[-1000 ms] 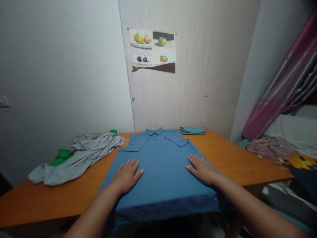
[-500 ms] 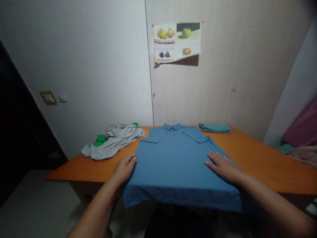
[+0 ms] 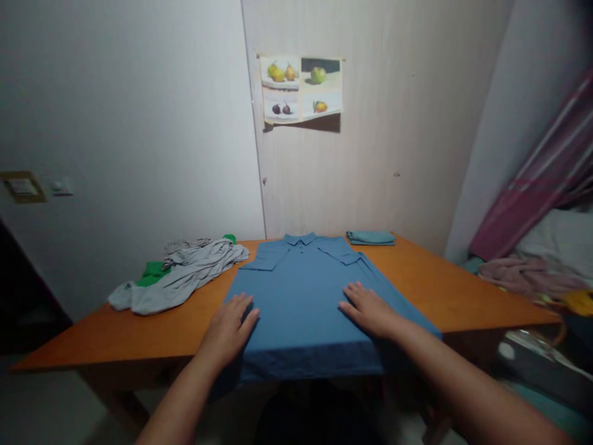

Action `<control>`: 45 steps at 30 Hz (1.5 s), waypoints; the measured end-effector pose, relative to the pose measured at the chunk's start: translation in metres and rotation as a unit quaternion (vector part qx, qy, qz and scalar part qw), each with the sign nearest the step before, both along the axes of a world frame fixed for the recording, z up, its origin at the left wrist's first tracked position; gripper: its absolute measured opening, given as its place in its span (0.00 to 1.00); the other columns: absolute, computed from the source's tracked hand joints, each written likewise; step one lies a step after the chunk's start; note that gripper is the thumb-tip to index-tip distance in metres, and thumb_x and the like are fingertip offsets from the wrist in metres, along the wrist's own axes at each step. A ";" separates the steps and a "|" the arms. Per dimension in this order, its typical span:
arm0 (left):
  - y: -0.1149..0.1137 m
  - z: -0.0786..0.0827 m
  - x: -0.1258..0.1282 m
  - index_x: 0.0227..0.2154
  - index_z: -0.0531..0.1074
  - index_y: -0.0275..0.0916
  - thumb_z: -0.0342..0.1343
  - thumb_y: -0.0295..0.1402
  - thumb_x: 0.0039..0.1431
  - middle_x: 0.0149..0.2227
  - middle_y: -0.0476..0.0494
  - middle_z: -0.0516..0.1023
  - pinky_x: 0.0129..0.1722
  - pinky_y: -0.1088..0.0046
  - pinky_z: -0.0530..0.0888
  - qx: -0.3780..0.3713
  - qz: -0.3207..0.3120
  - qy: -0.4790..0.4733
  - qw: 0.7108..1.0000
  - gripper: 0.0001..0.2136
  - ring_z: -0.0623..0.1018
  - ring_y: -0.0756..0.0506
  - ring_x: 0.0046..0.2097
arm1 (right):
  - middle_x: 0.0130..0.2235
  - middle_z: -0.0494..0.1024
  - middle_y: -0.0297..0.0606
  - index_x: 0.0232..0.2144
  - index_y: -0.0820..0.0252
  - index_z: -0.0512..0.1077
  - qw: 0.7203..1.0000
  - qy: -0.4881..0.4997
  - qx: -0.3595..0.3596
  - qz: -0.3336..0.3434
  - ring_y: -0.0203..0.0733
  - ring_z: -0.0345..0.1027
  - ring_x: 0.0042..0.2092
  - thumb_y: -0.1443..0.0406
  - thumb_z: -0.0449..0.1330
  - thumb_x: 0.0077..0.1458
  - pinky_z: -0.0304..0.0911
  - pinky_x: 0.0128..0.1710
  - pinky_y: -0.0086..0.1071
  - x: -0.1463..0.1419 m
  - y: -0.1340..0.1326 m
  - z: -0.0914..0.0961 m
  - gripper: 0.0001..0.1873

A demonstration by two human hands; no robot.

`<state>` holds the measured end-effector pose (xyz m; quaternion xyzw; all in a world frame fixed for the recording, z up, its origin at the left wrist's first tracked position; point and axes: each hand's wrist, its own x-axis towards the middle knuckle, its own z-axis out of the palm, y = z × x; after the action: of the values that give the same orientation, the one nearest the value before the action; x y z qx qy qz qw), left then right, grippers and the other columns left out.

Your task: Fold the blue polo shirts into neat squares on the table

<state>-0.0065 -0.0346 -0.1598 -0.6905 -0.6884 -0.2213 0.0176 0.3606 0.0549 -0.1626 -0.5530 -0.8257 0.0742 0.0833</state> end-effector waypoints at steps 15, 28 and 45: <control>0.000 -0.012 -0.015 0.70 0.51 0.43 0.39 0.54 0.64 0.72 0.43 0.48 0.69 0.49 0.49 -0.153 0.042 0.139 0.977 0.35 0.48 0.38 0.72 | 0.71 0.49 0.48 0.69 0.66 0.53 0.999 0.027 -0.021 -0.027 0.53 0.36 0.72 0.41 0.41 0.63 0.34 0.69 0.45 0.031 -0.015 0.001 0.45; -0.024 -0.005 -0.011 0.68 0.57 0.44 0.40 0.47 0.65 0.71 0.42 0.49 0.67 0.39 0.44 -0.152 0.039 0.164 0.974 0.30 0.49 0.36 0.72 | 0.70 0.54 0.50 0.68 0.68 0.56 0.998 0.034 0.019 -0.047 0.53 0.41 0.72 0.41 0.41 0.63 0.39 0.70 0.46 0.052 -0.026 -0.018 0.45; 0.024 0.035 -0.020 0.57 0.74 0.40 0.48 0.55 0.59 0.59 0.39 0.75 0.62 0.60 0.67 -0.116 -0.010 -0.038 0.993 0.31 0.72 0.36 0.61 | 0.67 0.60 0.43 0.63 0.55 0.67 0.996 0.077 -0.022 -0.048 0.55 0.52 0.68 0.40 0.54 0.56 0.49 0.68 0.45 0.072 -0.017 -0.012 0.40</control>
<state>-0.0269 -0.0101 -0.1249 -0.6860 -0.7025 -0.1665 -0.0907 0.4325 0.0383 -0.1745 -0.5867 -0.7873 0.1305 0.1377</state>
